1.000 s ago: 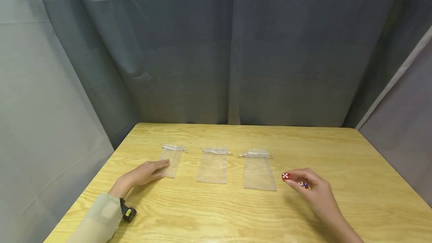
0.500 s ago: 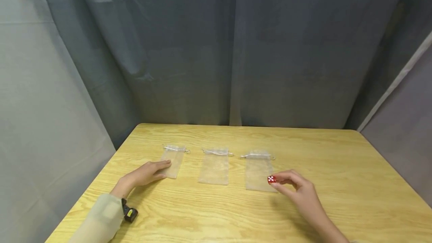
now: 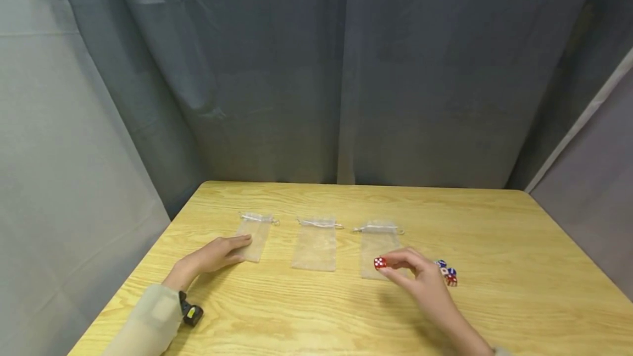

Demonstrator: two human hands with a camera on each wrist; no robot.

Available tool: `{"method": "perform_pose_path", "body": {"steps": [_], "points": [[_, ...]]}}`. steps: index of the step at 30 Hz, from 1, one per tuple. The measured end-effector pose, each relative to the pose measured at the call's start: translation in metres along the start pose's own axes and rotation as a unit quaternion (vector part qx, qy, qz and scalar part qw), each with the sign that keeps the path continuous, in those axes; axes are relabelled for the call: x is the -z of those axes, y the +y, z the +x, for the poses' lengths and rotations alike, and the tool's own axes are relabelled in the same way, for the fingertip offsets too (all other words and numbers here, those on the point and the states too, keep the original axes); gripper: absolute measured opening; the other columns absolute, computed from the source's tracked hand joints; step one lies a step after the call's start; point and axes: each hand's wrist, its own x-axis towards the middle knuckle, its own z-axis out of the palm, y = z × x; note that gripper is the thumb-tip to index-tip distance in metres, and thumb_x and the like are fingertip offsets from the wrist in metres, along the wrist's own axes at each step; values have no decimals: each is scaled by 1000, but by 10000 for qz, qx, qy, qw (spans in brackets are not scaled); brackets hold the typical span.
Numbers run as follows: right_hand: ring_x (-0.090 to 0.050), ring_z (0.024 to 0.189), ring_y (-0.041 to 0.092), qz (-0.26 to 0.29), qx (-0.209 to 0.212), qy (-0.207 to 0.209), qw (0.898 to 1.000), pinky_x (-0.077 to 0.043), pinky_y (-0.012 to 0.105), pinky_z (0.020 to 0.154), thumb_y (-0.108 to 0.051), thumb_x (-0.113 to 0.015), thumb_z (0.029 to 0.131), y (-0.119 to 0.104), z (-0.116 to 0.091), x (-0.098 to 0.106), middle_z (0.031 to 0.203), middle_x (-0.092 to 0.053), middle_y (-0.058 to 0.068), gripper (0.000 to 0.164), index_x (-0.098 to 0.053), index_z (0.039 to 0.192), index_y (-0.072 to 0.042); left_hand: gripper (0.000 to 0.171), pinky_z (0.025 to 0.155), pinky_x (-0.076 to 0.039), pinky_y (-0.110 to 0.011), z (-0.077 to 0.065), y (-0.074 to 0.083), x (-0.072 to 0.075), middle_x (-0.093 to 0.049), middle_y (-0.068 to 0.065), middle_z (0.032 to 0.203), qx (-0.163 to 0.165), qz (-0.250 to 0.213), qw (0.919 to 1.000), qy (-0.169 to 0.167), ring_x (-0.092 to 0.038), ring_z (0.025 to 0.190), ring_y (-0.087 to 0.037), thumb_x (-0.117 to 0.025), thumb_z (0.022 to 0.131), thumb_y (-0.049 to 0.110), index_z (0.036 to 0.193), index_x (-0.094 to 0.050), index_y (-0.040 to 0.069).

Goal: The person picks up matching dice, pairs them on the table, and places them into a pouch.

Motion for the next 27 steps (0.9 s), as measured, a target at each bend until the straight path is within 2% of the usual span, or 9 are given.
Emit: {"method": "perform_pose_path", "body": {"steps": [6, 16, 24, 27], "points": [[-63, 93, -3, 176, -129, -114, 9997, -54, 12, 79, -7, -72, 88, -5, 4, -11, 102, -68, -11, 17, -71, 105, -8, 46, 108, -43, -53, 0, -1, 0, -47, -25, 147, -18, 9, 10000, -30, -48, 133, -44, -55, 100, 16, 140, -49, -6], [-64, 92, 1, 383, 41, -319, 9988, -56, 16, 79, -6, -72, 87, -6, 9, -23, 103, -68, -9, 20, -71, 107, -10, 46, 107, -43, -52, 1, -3, -4, -48, -24, 146, -52, 75, 10000, 14, -49, 132, -43, -57, 99, 17, 139, -50, -5], [-63, 89, 3, 193, 328, -413, 9984, -55, 16, 82, -6, -73, 86, -7, 10, -30, 100, -68, -7, 21, -72, 105, -13, 46, 107, -44, -51, 2, -7, -5, -49, -24, 145, -106, 150, 9998, 73, -50, 131, -42, -58, 99, 18, 138, -51, -5], [-63, 88, 3, 49, 556, -461, 9974, -56, 18, 80, -5, -75, 84, -8, 11, -35, 98, -69, -5, 22, -72, 103, -15, 47, 108, -44, -51, 2, -8, -6, -48, -24, 146, -66, 125, 9999, 65, -49, 132, -42, -57, 99, 19, 139, -50, -5]]}}
